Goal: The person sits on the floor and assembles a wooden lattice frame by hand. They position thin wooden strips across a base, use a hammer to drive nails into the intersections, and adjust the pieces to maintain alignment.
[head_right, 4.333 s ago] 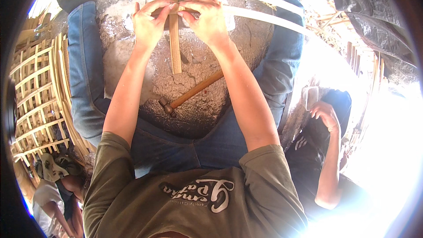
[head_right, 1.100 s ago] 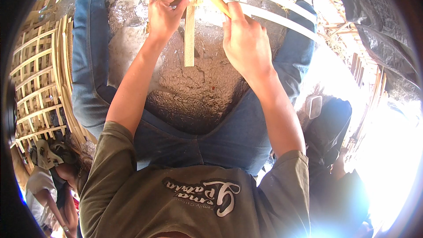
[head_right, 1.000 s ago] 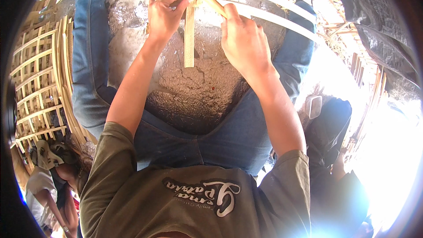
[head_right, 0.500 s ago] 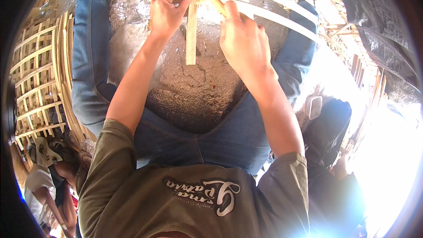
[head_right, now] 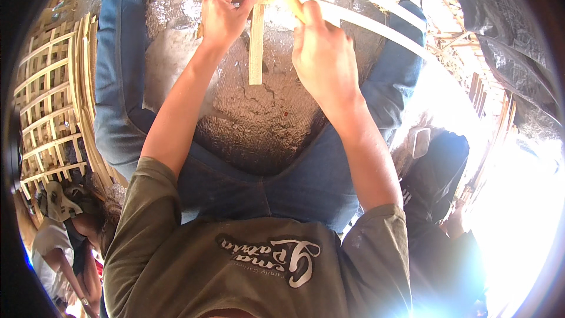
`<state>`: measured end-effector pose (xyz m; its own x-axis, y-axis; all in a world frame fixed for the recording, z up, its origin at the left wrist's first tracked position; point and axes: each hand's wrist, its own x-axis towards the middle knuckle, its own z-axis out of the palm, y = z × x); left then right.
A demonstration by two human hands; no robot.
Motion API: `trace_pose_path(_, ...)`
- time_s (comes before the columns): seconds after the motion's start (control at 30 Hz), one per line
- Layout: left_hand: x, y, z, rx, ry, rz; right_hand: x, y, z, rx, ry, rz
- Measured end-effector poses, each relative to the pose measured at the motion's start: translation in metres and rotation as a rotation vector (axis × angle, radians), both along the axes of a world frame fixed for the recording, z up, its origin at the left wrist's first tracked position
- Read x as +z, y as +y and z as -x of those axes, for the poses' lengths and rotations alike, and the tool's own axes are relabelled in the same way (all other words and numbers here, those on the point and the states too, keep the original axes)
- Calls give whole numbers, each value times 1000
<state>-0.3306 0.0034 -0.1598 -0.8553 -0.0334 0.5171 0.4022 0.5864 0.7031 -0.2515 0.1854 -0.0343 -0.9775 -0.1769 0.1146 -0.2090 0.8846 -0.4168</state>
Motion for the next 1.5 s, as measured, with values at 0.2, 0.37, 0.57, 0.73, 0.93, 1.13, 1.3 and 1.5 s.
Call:
trace_pose_path(0.2, 1, 5, 1, 2, 12, -1, 6, 0, 0, -38, 103, 213)
trace_pose_path(0.37, -1, 4, -2, 17, 14, 5, -2, 2, 2, -52, -62, 69)
trace_pose_path(0.57, -4, 5, -2, 28, 32, 3, -3, 0, -2, -64, 31, 176)
trace_pose_path(0.73, 1, 8, -3, 28, 7, 7, 5, -1, -2, -83, 57, 179)
trace_pose_path(0.93, 0, 3, -3, 4, -24, 8, -1, 9, -2, -67, -43, 225)
trace_pose_path(1.13, 6, 4, 1, -23, -37, -12, -20, 31, 30, -137, 64, 176)
trace_pose_path(1.3, 9, 3, 2, -43, -54, 22, -42, 47, 63, -92, 174, 0)
trace_pose_path(1.5, 7, 2, 3, -56, -44, -19, -63, 50, 71, -44, 56, 25)
